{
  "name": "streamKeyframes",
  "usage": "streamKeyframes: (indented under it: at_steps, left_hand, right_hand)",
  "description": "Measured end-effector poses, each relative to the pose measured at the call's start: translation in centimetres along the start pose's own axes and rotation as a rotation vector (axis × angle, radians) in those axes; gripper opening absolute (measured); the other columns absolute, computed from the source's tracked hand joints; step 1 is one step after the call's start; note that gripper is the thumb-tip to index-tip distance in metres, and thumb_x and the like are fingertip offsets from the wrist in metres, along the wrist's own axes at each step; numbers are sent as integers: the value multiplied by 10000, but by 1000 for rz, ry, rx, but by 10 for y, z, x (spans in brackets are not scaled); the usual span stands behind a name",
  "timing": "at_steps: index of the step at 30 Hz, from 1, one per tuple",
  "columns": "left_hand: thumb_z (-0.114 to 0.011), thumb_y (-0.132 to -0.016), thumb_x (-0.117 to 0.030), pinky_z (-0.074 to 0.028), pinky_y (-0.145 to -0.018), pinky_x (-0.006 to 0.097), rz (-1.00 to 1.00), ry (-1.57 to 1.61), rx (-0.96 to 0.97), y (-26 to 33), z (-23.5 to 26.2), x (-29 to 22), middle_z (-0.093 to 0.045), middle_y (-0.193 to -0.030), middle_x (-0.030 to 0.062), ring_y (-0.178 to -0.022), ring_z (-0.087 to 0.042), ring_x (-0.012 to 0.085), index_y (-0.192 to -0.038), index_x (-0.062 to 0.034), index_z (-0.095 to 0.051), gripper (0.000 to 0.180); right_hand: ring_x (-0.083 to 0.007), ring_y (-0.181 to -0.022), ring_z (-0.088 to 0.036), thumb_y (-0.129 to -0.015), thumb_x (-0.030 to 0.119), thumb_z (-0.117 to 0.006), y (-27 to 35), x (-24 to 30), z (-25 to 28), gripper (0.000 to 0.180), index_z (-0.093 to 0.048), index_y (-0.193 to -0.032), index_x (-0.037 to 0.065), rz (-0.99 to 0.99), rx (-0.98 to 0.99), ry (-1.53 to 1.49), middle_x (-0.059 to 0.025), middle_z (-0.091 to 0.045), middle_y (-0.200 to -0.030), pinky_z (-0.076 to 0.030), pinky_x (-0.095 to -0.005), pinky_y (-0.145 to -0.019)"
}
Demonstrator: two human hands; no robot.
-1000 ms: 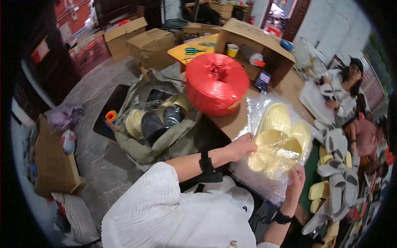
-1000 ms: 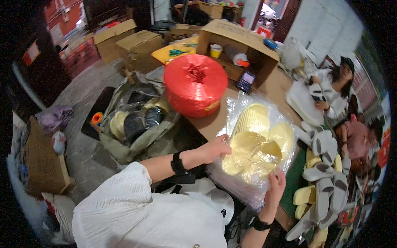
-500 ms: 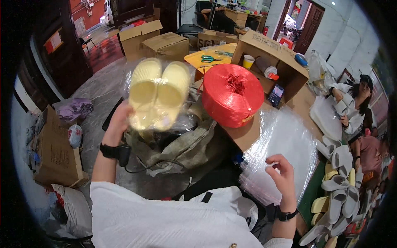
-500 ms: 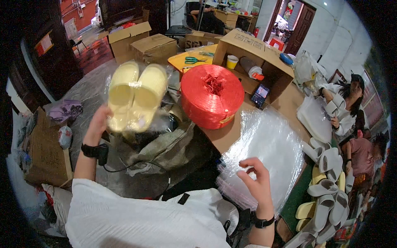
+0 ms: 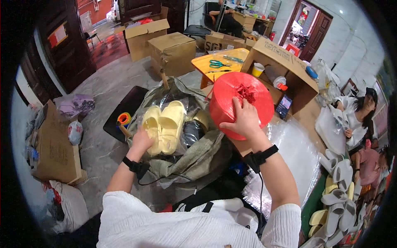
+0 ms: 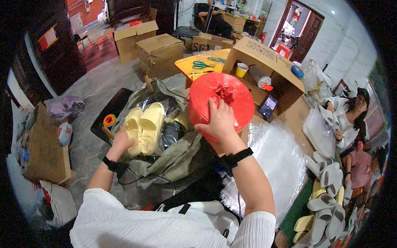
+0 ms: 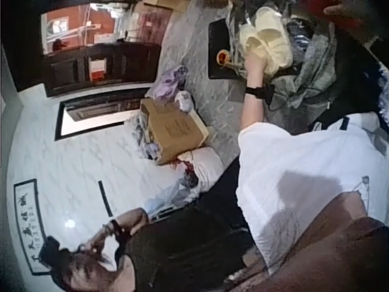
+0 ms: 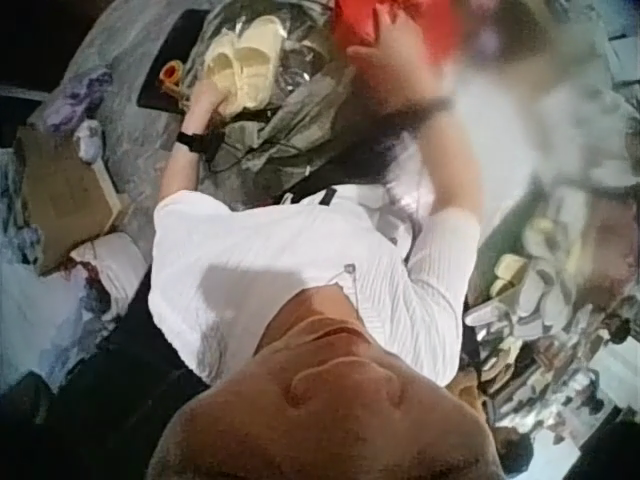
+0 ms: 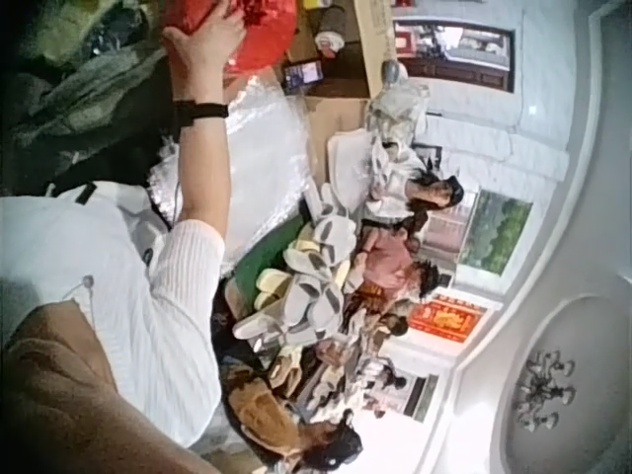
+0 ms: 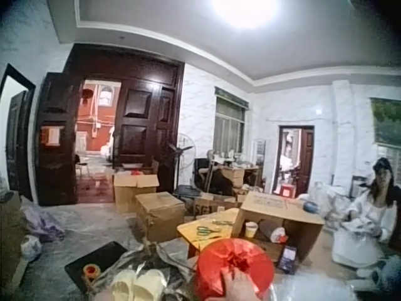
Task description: Packing manufactured sandals into bags and preparing them for shipment.
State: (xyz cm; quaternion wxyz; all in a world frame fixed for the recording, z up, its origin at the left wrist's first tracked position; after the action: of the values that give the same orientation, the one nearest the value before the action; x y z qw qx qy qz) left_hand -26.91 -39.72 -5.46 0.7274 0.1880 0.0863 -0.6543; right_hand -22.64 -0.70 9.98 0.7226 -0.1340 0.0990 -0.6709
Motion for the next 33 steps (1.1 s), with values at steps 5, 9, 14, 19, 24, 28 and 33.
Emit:
streamKeyframes:
  at_steps: [5,9,14,19,24,28,33]
  left_hand:
    - [-604,-820,-181,-493,-935,503,-115,-196,-170,-5,-4,-5,-592,-1202,266,-1130,-574,434,-1195,77,-538,460]
    - [-614,-872,-209,-458,-964,513,-436,-215,-477,30,28,-79,-614,-1171,242,-1117,-564,430,-1177,62,-569,410]
    - [-735,-836,-349,-427,-1024,483,-940,101,-256,103,15,-191,-578,-1231,254,-1213,-495,421,-1302,51,-513,653]
    - [-738,-826,-315,-494,-926,472,-779,-44,-223,97,-56,-223,-591,-1221,247,-1129,-571,401,-1334,46,-476,676]
    - [-579,-896,-172,-511,-669,524,-690,128,2,50,-93,-191,-661,-965,227,-896,-659,389,-1136,-13,-620,291]
    - [-535,-894,-172,-512,-684,430,-446,397,-110,21,-72,-127,-616,-744,218,-781,-623,382,-886,-17,-595,166]
    - [-513,-972,-146,-491,-830,295,-169,1248,251,28,-46,-68,-682,-1025,70,-938,-620,159,-1139,65,-611,286]
  right_hand:
    - [-364,-1084,-589,-603,625,-796,-11,3,-8,1040,-449,-1429,97,-27,-20,52,-230,-608,-1141,-452,-468,-953]
    - [-340,-907,-664,-597,588,-798,-25,-8,-4,993,-479,-1403,103,-13,58,41,-195,-673,-970,-531,-427,-822]
    - [-360,-925,-680,-602,573,-785,-29,-10,0,974,-485,-1395,94,13,114,13,-210,-688,-972,-541,-439,-825]
    - [-362,-923,-676,-580,577,-793,-27,-17,11,962,-518,-1374,110,16,167,-56,-207,-693,-935,-524,-448,-845]
    - [-369,-911,-673,-566,575,-803,-28,-29,21,972,-518,-1379,124,28,159,-93,-209,-692,-922,-515,-450,-855]
    - [-369,-910,-672,-563,571,-809,-26,-36,20,981,-512,-1385,125,28,157,-103,-207,-691,-923,-513,-450,-850]
    - [-369,-910,-673,-561,557,-815,-28,-29,8,972,-508,-1376,126,31,166,-65,-205,-689,-919,-517,-450,-847]
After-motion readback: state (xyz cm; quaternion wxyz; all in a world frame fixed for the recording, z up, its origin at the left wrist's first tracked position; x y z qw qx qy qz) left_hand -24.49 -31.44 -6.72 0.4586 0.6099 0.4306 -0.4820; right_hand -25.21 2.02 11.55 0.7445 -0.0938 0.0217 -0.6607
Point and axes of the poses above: each hand's wrist, its own y-axis away from the middle knuckle, its own z-axis out of the back of the hand, x = y × z, the point moved 7 cm from there along -y, towards the middle knuckle
